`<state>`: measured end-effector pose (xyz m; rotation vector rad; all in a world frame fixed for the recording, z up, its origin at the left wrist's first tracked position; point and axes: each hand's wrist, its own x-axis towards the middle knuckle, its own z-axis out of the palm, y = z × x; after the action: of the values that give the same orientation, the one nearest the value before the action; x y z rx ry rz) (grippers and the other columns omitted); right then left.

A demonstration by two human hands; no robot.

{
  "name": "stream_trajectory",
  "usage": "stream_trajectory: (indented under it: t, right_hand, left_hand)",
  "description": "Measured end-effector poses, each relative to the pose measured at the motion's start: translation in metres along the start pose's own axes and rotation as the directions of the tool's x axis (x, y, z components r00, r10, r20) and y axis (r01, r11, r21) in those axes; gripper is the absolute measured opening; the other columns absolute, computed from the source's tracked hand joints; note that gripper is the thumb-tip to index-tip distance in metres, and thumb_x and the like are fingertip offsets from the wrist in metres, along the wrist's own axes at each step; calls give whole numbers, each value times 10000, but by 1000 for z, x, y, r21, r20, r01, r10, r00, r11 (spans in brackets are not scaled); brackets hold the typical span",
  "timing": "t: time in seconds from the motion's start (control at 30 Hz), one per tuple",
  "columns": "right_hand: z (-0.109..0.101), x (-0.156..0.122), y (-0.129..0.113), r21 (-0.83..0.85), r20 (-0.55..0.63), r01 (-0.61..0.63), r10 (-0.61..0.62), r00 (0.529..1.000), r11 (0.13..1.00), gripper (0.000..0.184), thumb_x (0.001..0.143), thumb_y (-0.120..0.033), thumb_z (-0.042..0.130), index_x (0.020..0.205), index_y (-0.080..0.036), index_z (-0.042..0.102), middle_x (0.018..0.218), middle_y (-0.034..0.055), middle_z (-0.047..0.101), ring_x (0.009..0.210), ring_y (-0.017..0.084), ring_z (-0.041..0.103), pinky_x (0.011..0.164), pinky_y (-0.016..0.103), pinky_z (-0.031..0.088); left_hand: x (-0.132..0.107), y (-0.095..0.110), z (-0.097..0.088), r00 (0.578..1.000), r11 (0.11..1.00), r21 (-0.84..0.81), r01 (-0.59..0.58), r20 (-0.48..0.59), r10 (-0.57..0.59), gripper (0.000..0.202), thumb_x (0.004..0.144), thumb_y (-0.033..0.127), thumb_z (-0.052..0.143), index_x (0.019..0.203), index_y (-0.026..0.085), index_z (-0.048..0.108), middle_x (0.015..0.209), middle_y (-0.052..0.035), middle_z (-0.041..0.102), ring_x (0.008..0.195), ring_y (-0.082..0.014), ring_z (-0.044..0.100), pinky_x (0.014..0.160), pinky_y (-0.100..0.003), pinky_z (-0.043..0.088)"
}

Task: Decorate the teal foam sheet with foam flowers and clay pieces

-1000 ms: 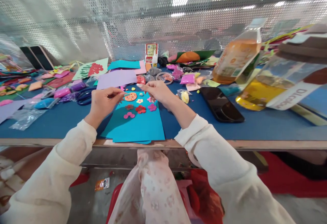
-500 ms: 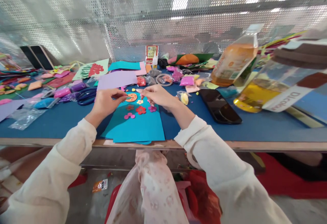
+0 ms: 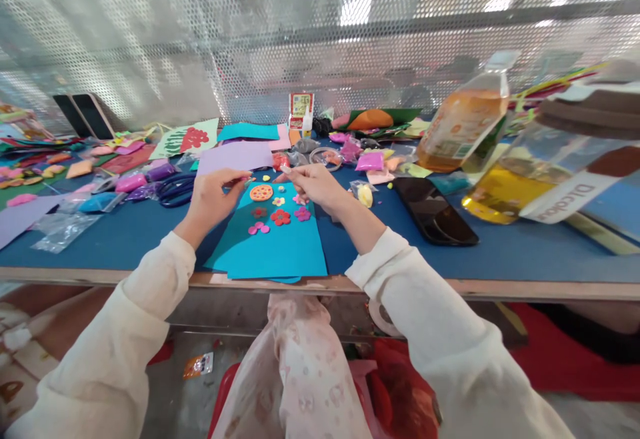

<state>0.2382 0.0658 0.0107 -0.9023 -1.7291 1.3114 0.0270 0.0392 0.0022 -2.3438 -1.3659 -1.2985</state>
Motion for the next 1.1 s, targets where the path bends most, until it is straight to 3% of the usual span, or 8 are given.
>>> stream_trajectory:
  t: [0.23,0.4,0.5,0.6,0.73,0.87,1.0,1.1]
  right_hand:
    - [3,0,-4,-109,-61,35,-42,997,993,524,734,-554,567,462,-178,323,390,-73,284,360,35,289,375,193,244]
    - [2,0,1,-136,-8,-10,9,1000,991,378,760,-495,565,674,-127,579,413,-67,352,373,49,321,391,197,282]
    - [1,1,5,-110,62,-42,49,997,993,369,750,-460,579,826,-102,627,434,-73,359,379,50,318,396,203,292]
    - [0,2,7,-171,79,-17,31,996,985,371,680,-458,639,784,-102,643,473,-55,428,394,51,354,403,210,285]
    - [-2,1,5,-270,85,18,5,996,963,372,573,-457,721,667,-107,636,493,-39,477,408,49,370,407,210,260]
    - [2,0,-1,-219,53,-34,47,998,975,429,746,-511,560,548,-131,538,410,-56,367,369,43,324,396,203,259]
    - [6,0,-3,-37,18,-150,151,988,988,445,849,-437,448,503,-165,373,417,-66,309,356,31,272,376,187,242]
    - [4,1,0,-60,32,-106,108,994,993,327,822,-367,517,582,-150,472,442,-67,333,376,39,305,384,185,263]
  left_hand:
    - [-2,6,-4,996,996,-3,93,11,-93,262,772,380,582,724,134,657,551,-2,618,477,-91,510,505,-203,392]
    - [-2,2,-2,993,998,37,57,103,-60,291,851,286,457,793,117,686,642,-55,662,560,-135,574,567,-239,415]
    - [-1,-2,1,994,999,40,-2,108,-2,290,854,211,427,950,82,668,821,-111,688,732,-178,624,686,-276,455]
    - [-1,-3,3,994,999,27,-29,104,26,279,836,193,460,1014,92,649,892,-113,685,772,-176,626,723,-288,472]
    - [-2,-1,1,994,999,-32,36,107,-32,181,775,211,574,903,144,683,802,-51,702,658,-135,625,656,-241,485]
    - [-3,1,-1,990,998,-7,56,129,-55,168,782,265,583,823,145,693,728,-42,701,600,-132,618,602,-230,471]
    - [-3,0,0,991,999,37,32,132,-37,216,822,204,514,947,144,679,829,-68,709,659,-142,633,634,-245,472]
    - [-3,-2,1,989,999,-3,41,144,-40,201,798,169,540,944,141,675,867,-68,707,704,-142,641,671,-245,479]
